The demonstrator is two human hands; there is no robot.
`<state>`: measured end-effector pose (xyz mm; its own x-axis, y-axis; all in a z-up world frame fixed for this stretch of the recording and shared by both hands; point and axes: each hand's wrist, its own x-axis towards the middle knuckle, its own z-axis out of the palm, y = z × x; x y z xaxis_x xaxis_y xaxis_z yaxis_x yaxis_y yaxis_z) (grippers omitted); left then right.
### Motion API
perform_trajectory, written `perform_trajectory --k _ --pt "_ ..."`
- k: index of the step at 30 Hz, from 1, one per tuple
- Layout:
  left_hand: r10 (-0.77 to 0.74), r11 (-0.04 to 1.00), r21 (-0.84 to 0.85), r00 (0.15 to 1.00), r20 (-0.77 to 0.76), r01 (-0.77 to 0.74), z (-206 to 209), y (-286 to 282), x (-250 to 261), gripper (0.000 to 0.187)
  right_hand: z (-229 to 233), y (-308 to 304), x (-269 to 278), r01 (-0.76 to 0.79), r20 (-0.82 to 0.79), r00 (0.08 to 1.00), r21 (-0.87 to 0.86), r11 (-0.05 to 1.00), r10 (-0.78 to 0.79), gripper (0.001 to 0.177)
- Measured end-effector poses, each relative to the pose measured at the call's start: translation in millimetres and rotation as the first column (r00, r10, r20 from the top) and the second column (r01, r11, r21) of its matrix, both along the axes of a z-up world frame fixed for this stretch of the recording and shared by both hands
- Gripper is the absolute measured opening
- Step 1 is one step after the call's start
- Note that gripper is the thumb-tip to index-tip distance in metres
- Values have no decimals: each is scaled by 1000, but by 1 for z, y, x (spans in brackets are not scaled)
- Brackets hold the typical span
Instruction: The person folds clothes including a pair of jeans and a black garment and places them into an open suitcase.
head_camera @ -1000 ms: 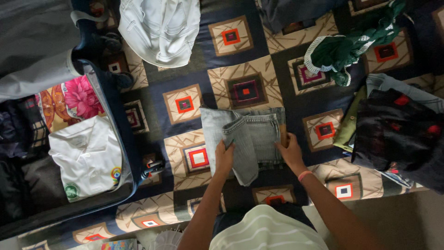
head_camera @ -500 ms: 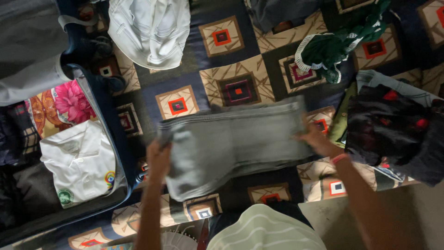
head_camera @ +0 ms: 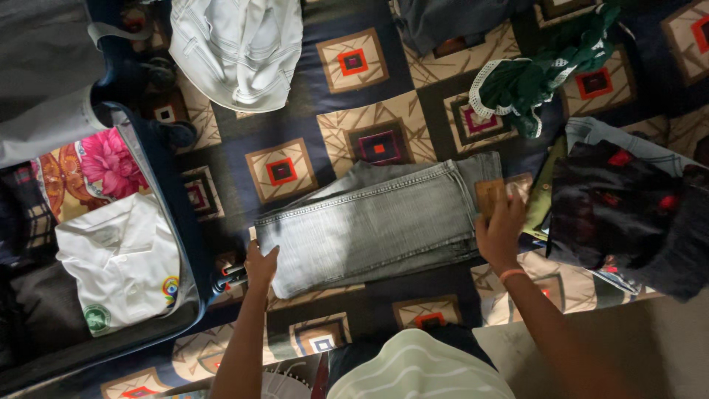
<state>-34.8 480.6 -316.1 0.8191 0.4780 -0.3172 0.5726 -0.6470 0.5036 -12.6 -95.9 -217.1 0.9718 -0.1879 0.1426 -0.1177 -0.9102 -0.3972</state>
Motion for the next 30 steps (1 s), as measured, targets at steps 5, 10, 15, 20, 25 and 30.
perform_trajectory --k 5,10,15,20,25,30 --pt "61 997 -29 967 -246 -70 2 4 -13 76 -22 8 10 -141 35 990 44 989 139 66" --pt "0 1000 -8 984 -178 -2 7 -8 -29 66 -57 -5 33 103 -316 948 389 915 28 52" --pt "185 957 -179 955 -231 -229 12 -11 -35 49 -75 -27 29 30 -275 955 464 885 111 50" --pt "188 966 -158 975 -122 -206 4 -12 -41 42 -88 -37 -12 155 -395 915 524 837 78 44" --pt "211 930 -300 977 -34 -212 10 -18 -31 38 -81 -31 7 200 -455 889 479 855 48 42" --pt "207 932 -314 977 47 -183 30 -22 -28 36 -74 -32 -11 189 -340 935 725 662 105 41"
